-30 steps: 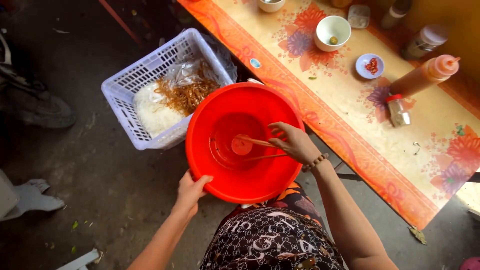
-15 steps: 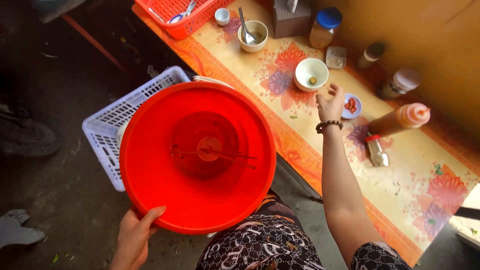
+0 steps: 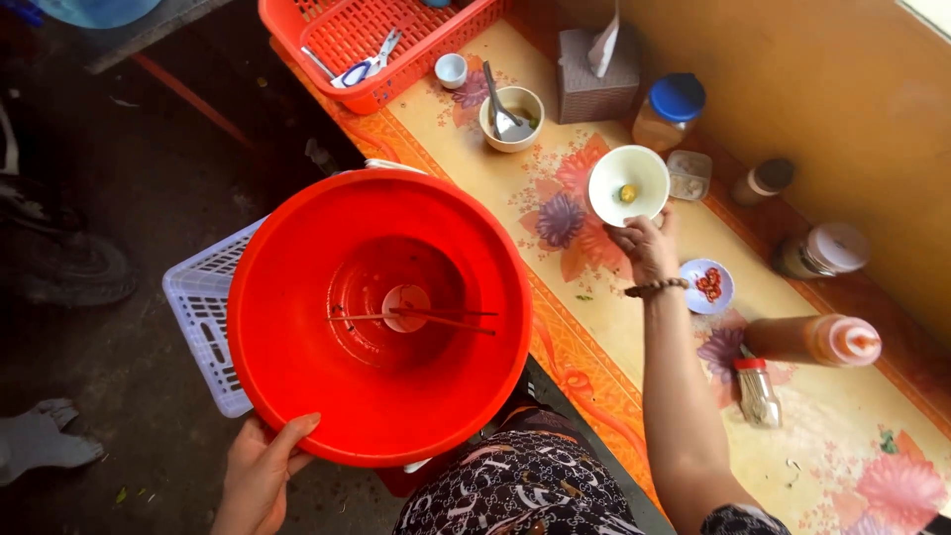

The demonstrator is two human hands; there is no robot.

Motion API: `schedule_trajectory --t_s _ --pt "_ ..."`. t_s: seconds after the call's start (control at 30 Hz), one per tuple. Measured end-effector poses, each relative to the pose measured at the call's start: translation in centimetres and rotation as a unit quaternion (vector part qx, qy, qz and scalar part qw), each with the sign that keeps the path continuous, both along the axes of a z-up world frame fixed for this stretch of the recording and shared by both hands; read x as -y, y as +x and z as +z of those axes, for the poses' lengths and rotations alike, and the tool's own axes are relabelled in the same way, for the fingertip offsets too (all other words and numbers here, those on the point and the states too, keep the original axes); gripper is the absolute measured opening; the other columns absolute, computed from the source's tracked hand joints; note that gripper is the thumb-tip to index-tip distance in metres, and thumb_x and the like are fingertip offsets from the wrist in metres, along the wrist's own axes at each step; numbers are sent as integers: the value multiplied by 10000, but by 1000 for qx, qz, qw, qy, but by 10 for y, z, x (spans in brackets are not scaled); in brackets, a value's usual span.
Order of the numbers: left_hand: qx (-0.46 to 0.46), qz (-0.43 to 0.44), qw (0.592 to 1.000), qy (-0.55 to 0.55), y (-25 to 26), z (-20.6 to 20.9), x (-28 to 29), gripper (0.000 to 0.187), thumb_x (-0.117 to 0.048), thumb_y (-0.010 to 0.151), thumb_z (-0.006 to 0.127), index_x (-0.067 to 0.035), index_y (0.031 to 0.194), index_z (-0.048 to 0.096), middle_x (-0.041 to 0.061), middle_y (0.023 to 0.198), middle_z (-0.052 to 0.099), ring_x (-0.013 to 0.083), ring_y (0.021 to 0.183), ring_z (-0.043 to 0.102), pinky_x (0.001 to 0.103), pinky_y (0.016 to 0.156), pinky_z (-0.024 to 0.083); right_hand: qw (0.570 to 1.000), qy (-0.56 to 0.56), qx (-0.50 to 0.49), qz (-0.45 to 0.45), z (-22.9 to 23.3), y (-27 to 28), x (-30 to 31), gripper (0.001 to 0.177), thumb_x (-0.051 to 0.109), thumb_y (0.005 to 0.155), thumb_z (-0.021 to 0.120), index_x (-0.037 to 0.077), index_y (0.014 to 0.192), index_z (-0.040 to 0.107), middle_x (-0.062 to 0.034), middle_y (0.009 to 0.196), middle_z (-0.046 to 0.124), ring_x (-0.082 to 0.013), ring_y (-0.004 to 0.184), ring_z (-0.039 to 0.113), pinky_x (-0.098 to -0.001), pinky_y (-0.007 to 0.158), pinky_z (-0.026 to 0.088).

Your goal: The person clears small bowls and utensils from a table, wipes the surface with a cloth, and places items into a red bucket. They also handle a plastic bag of food and a colander, then organize condiments and containers on the table.

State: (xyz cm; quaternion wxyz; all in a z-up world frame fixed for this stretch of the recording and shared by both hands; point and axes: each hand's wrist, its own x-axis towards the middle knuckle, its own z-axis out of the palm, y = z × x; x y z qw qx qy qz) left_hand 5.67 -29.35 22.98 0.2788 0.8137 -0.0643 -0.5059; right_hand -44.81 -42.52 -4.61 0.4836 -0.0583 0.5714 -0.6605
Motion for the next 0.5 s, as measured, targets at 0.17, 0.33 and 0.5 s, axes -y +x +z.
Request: schedule_trajectory --t_s 0.17,0.33,0.5 --pt "-5 -62 997 -47 10 -1 8 731 -81 874 716 -133 1585 557 105 1482 687 332 1299 669 521 1005 586 965 -180 14 191 135 46 -12 648 79 928 729 201 1471 397 -130 1360 637 -238 900 746 -287 780 665" --pt "-23 -82 995 -58 27 -19 3 613 -96 877 733 -98 1471 581 142 1427 709 356 1272 687 549 1024 599 863 -218 -244 385 192 116 -25 725 85 902 810 153 1491 393 -174 1308 661 -229 912 723 -343 761 649" --pt "-28 -72 994 -81 30 -34 0 618 -61 865 738 -91 1462 580 132 1436 711 336 1270 688 525 975 599 657 -146 -546 499 168 202 -40 773 388 866 806 123 1504 459 -147 1485 601 -386 1177 704 -547 904 574"
